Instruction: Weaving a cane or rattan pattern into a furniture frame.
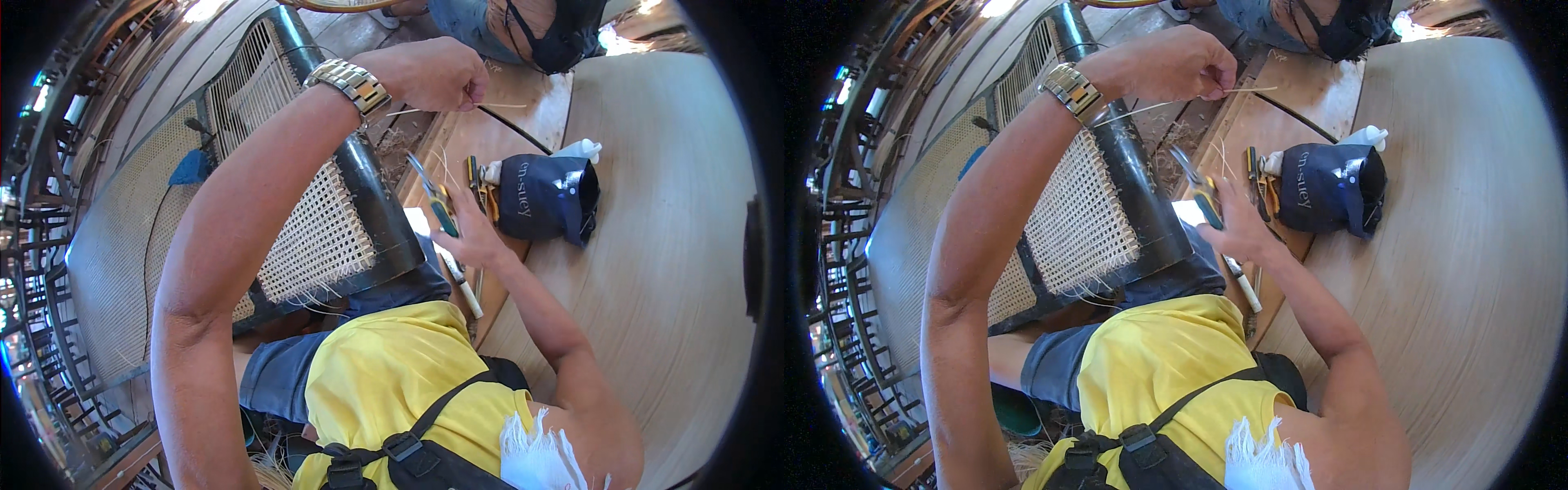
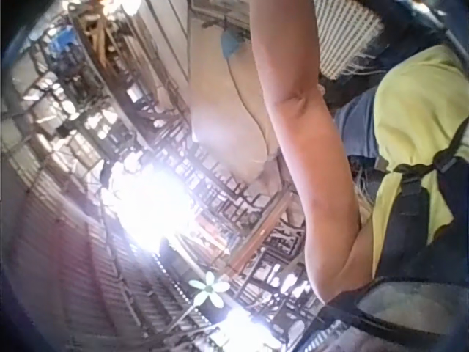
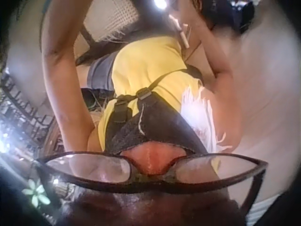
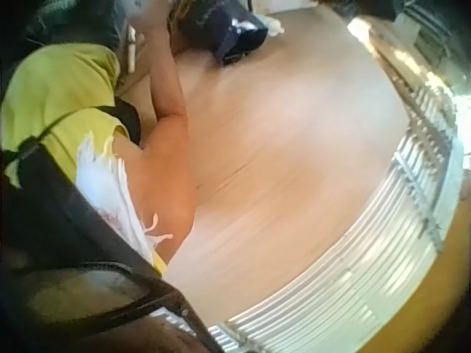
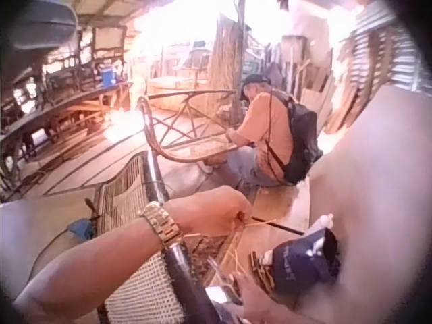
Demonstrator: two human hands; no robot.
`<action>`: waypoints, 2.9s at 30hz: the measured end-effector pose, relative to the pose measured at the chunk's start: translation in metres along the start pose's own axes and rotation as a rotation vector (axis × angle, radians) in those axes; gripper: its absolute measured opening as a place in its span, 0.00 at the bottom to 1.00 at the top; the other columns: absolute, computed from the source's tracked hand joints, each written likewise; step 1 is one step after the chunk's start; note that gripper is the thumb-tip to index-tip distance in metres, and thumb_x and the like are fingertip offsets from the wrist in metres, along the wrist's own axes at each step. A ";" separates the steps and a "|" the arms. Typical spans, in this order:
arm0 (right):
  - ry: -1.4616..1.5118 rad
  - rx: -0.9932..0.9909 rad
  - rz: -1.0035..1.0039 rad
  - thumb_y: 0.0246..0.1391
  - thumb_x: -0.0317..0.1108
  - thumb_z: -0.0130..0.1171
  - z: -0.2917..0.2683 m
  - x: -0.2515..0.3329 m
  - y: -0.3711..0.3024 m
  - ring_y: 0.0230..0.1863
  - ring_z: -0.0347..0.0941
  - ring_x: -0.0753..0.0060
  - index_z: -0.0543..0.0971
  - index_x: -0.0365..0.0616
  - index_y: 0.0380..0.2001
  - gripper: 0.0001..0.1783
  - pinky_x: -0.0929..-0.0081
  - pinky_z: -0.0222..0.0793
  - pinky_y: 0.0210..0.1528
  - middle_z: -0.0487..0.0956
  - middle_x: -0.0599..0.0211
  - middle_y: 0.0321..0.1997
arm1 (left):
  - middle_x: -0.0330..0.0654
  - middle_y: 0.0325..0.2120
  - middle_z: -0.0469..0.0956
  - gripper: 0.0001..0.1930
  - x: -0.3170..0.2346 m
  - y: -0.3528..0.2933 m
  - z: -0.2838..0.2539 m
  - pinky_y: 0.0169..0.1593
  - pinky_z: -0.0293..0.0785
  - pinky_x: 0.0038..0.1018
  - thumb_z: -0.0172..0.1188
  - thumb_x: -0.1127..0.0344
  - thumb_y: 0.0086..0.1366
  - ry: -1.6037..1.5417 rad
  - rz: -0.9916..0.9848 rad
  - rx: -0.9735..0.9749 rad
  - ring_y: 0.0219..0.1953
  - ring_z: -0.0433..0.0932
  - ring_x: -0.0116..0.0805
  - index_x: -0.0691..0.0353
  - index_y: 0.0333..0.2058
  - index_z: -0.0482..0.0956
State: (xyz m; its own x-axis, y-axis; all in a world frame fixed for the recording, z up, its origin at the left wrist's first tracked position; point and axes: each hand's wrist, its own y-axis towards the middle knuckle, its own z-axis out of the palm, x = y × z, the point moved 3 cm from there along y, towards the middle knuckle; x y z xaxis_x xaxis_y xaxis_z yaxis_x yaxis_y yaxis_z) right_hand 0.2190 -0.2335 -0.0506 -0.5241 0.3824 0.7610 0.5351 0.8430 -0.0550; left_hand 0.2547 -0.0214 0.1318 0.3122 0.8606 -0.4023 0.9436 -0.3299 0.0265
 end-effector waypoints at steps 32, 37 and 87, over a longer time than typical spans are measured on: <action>-0.188 -0.137 0.058 0.58 0.33 0.65 -0.007 0.050 0.046 0.51 0.75 0.41 0.71 0.36 0.58 0.27 0.54 0.74 0.52 0.71 0.41 0.59 | 0.51 0.46 0.82 0.25 0.160 -0.549 0.169 0.54 0.76 0.37 0.64 0.55 0.66 0.007 -1.384 -0.684 0.49 0.81 0.45 0.64 0.55 0.77; -0.387 -0.111 -0.377 0.64 0.37 0.58 0.029 0.135 0.175 0.46 0.78 0.38 0.74 0.36 0.54 0.21 0.50 0.75 0.49 0.75 0.40 0.54 | 0.50 0.51 0.79 0.18 0.180 -0.478 0.176 0.59 0.71 0.43 0.60 0.60 0.68 0.222 -1.164 -0.690 0.55 0.76 0.52 0.60 0.53 0.79; -0.211 0.393 -0.066 0.62 0.31 0.61 -0.030 0.096 0.229 0.30 0.62 0.82 0.75 0.38 0.33 0.08 0.76 0.62 0.33 0.70 0.70 0.26 | 0.48 0.41 0.83 0.16 0.190 -0.399 0.134 0.49 0.76 0.36 0.65 0.59 0.66 -0.099 -0.952 -0.740 0.45 0.81 0.43 0.66 0.45 0.82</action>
State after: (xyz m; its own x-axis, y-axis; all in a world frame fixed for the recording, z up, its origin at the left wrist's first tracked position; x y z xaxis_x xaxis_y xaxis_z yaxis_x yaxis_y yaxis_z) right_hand 0.3106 -0.0149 0.0293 -0.6943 0.3575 0.6246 0.2252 0.9322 -0.2832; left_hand -0.0771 0.2217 -0.0776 -0.5207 0.5940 -0.6132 0.6358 0.7492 0.1858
